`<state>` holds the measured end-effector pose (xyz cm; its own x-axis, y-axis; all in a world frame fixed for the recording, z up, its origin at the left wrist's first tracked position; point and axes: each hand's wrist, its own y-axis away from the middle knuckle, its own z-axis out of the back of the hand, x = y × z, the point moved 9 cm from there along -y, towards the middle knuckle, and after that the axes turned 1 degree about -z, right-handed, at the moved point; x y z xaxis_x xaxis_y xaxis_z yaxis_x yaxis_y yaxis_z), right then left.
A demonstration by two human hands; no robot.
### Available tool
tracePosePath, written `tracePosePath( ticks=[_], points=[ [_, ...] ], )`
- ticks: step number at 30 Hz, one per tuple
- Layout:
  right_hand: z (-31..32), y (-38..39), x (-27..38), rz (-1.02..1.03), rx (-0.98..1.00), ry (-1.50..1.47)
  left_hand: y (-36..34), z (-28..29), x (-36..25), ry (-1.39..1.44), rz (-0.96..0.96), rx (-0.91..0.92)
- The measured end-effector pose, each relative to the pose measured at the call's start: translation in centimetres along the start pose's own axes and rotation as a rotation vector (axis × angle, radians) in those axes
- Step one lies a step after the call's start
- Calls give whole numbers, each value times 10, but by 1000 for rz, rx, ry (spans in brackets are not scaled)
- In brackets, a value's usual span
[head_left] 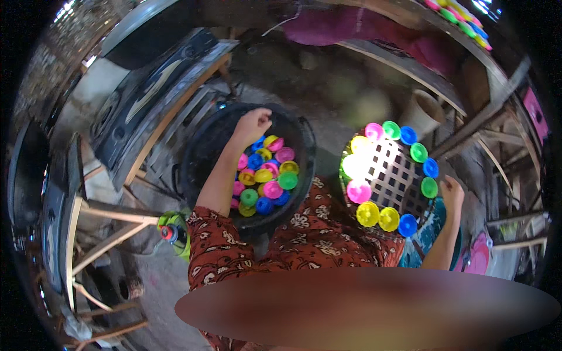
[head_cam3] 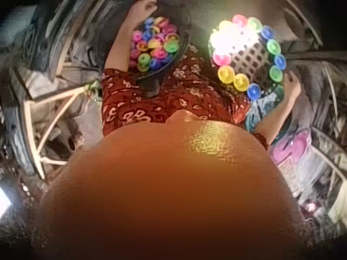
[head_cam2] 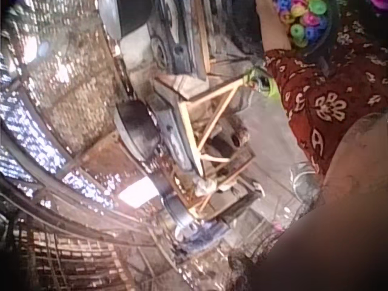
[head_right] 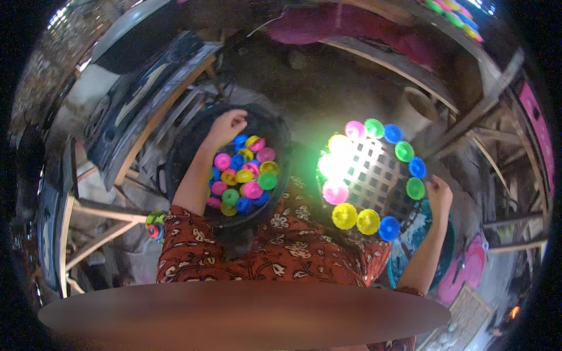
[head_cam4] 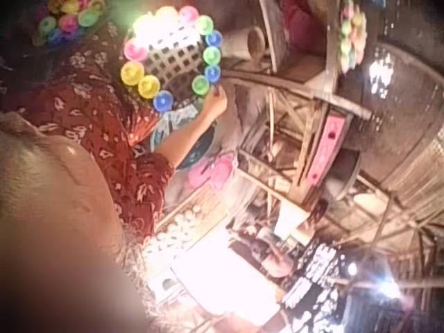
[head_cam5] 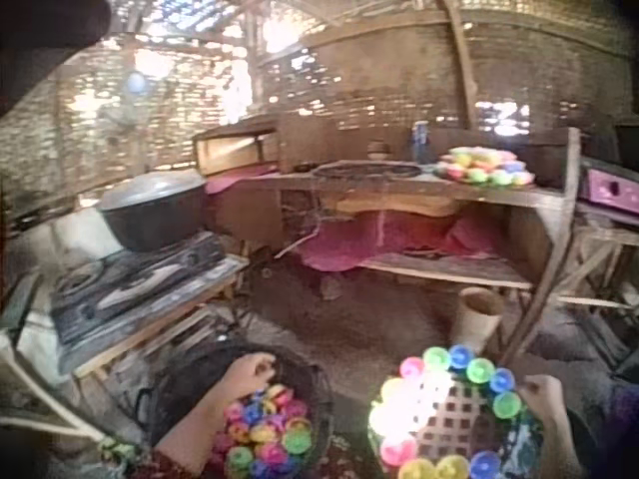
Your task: The person scoops a white paste from a green basin using a spatula and fills small colorful plastic molds arranged on a woven tray. The person then uses a wooden tool to press the paste into the molds.
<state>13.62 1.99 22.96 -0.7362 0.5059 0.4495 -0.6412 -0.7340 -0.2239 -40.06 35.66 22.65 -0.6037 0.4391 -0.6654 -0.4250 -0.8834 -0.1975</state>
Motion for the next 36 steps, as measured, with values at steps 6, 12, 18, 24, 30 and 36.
tracePosePath(
  ticks=[6,12,18,24,30,36],
  points=[
    [1,-2,37,72,30,-23,70,-122,97,-386,-112,673],
    [5,3,66,159,54,-55,54,-160,114,-500,-27,595],
    [18,22,77,151,74,-65,54,-145,107,-358,-71,681],
    [8,48,160,411,63,-191,48,-69,69,367,331,489],
    [-56,85,287,519,493,-512,41,-102,-78,826,96,584],
    [-38,77,292,511,173,-504,63,-148,-174,1173,-59,725]
  ],
)
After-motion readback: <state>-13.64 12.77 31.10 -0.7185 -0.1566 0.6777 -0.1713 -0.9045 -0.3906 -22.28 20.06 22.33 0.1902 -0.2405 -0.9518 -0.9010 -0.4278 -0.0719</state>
